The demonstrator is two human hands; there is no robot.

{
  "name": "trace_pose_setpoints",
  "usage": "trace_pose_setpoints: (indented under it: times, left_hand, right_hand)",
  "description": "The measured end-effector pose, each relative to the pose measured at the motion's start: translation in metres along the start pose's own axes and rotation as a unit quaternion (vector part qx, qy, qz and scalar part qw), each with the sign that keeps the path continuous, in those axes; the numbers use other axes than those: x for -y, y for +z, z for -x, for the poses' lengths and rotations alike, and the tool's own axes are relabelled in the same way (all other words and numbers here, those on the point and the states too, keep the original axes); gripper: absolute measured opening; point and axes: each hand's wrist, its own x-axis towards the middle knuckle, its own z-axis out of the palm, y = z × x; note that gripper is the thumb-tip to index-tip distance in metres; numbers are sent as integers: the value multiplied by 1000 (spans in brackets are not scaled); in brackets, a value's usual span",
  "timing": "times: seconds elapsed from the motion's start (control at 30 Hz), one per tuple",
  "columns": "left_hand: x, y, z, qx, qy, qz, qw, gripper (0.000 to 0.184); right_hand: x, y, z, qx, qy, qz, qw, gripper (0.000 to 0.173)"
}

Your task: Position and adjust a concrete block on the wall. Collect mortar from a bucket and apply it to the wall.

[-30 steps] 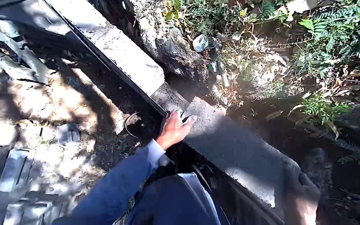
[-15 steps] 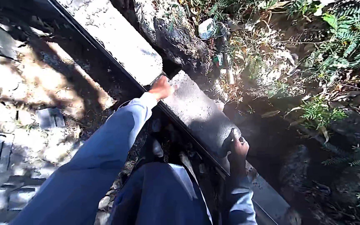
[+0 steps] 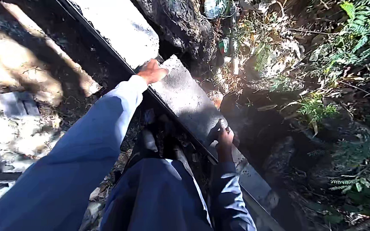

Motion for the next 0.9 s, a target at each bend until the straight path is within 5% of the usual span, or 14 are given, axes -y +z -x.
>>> trace_pose_setpoints:
  times: [0.3,0.63,0.73,0.83,0.9]
  left_hand:
    - [3,-1,-10,10,2,-6,1000,55]
    - [16,-39,-10,38,34,140,989,54]
    - [15,-46,22,-90,81,184,975,37]
    - [43,-17,45,-295,31,316,901,35]
    - [66,17,56,-295,-5,408,864,47]
  right_hand:
    - [-3,1,-13,12,35,13,999,44]
    - [6,0,-12,54,54,36,996,46]
    - [9,-1,-13,68,57,33,995,44]
    - [8,-3,-15,76,52,29,995,45]
    - [5,-9,-15,102,45,32,993,51]
